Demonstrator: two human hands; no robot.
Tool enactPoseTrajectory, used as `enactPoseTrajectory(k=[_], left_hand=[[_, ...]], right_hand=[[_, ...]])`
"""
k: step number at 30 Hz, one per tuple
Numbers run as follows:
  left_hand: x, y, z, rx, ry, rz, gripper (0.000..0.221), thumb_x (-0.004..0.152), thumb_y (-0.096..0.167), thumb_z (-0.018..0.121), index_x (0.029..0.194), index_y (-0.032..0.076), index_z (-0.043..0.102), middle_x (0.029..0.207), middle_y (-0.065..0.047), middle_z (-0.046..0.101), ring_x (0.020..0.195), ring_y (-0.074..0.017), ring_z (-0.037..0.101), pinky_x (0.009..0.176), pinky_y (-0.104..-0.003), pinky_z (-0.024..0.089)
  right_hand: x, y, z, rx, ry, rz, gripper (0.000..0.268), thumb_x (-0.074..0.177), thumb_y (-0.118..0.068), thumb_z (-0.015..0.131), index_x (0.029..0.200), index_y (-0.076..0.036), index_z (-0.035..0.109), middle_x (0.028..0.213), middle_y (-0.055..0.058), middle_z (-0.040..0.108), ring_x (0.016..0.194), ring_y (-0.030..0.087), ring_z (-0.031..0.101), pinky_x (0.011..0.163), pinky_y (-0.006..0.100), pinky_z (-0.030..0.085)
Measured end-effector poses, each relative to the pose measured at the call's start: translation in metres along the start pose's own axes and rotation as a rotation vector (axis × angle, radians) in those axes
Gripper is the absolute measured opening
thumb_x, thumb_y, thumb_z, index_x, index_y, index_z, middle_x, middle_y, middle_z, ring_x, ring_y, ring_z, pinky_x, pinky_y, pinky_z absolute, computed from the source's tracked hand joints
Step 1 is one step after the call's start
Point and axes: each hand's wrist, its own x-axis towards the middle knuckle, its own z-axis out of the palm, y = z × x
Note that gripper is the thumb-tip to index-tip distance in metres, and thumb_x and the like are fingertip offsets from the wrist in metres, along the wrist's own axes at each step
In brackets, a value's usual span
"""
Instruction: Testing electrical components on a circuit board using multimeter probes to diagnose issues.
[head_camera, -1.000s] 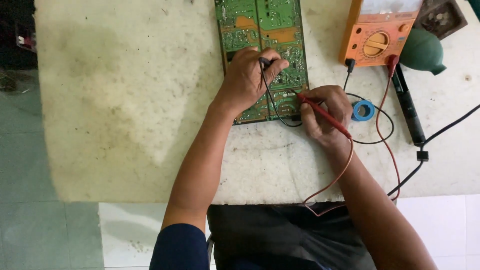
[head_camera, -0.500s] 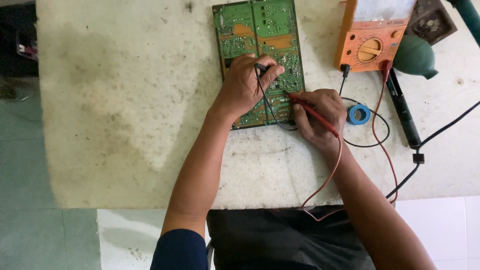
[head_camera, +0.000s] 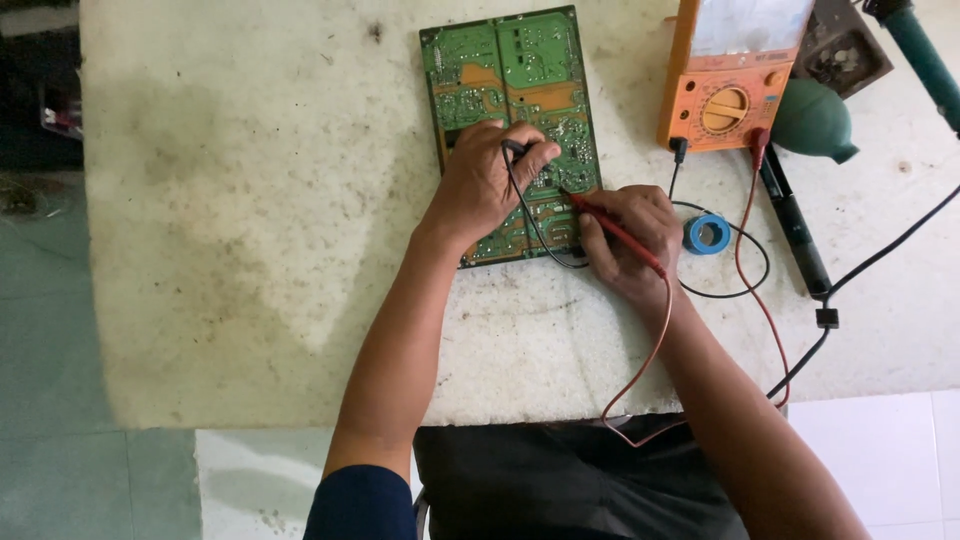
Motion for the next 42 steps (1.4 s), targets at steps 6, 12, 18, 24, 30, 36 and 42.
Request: enactPoseTrajectory(k=[6, 12, 18, 24, 30, 36, 42], left_hand=[[0.000, -0.006, 0.002, 0.018, -0.004, 0.008, 0.033, 0.114, 0.043, 0.056, 0.100, 0.015, 0.066, 0.065, -0.011, 0.067, 0.077, -0.0364, 0.074, 0.110, -0.059, 0.047], [-0.001, -0.005, 0.002, -0.033, -0.005, 0.010, 0.031, 0.115, 0.039, 0.055, 0.099, 0.014, 0.066, 0.064, -0.012, 0.065, 0.074, -0.0385, 0.073, 0.109, -0.063, 0.047], [-0.001, -0.002, -0.001, -0.030, 0.001, 0.017, 0.029, 0.115, 0.036, 0.056, 0.099, 0.014, 0.067, 0.065, -0.012, 0.066, 0.074, -0.0377, 0.073, 0.109, -0.062, 0.048], [0.001, 0.003, -0.002, -0.020, 0.006, 0.018, 0.029, 0.117, 0.035, 0.054, 0.101, 0.013, 0.066, 0.067, -0.012, 0.067, 0.075, -0.0369, 0.074, 0.110, -0.063, 0.047], [-0.002, -0.002, 0.000, -0.016, -0.011, -0.005, 0.029, 0.116, 0.038, 0.055, 0.101, 0.015, 0.066, 0.067, -0.011, 0.068, 0.076, -0.0353, 0.074, 0.111, -0.062, 0.047], [-0.004, -0.013, 0.006, 0.019, 0.000, -0.015, 0.032, 0.115, 0.042, 0.055, 0.102, 0.015, 0.066, 0.069, -0.011, 0.069, 0.078, -0.0350, 0.076, 0.112, -0.058, 0.047], [-0.002, -0.021, 0.007, 0.061, 0.000, 0.025, 0.032, 0.116, 0.043, 0.057, 0.102, 0.015, 0.067, 0.069, -0.011, 0.070, 0.079, -0.0339, 0.076, 0.113, -0.053, 0.048]], right_hand=[[0.003, -0.006, -0.002, 0.000, -0.020, 0.042, 0.019, 0.089, -0.008, 0.080, 0.108, -0.005, 0.079, 0.084, 0.015, 0.073, 0.087, 0.038, 0.069, 0.080, 0.045, 0.055], [0.001, -0.003, -0.003, -0.003, -0.030, 0.016, 0.018, 0.091, -0.007, 0.078, 0.108, -0.003, 0.079, 0.084, 0.016, 0.073, 0.085, 0.039, 0.068, 0.080, 0.046, 0.055], [0.002, -0.004, -0.001, 0.010, -0.018, 0.021, 0.018, 0.093, -0.010, 0.077, 0.109, -0.003, 0.079, 0.083, 0.015, 0.073, 0.085, 0.037, 0.068, 0.080, 0.044, 0.054], [0.009, -0.006, -0.002, 0.001, -0.011, -0.064, 0.020, 0.096, -0.010, 0.075, 0.113, 0.000, 0.078, 0.078, 0.015, 0.073, 0.076, 0.033, 0.070, 0.086, 0.042, 0.053], [0.010, -0.005, 0.000, 0.004, -0.006, -0.080, 0.018, 0.097, -0.012, 0.074, 0.112, -0.001, 0.078, 0.074, 0.014, 0.072, 0.072, 0.032, 0.070, 0.086, 0.042, 0.052], [0.007, -0.007, -0.003, -0.025, -0.041, -0.010, 0.021, 0.094, -0.010, 0.077, 0.113, -0.003, 0.078, 0.081, 0.017, 0.074, 0.079, 0.036, 0.071, 0.082, 0.043, 0.053], [0.005, -0.002, 0.001, -0.003, 0.010, 0.019, 0.022, 0.089, -0.013, 0.079, 0.111, -0.008, 0.080, 0.084, 0.013, 0.076, 0.083, 0.034, 0.071, 0.081, 0.039, 0.055]])
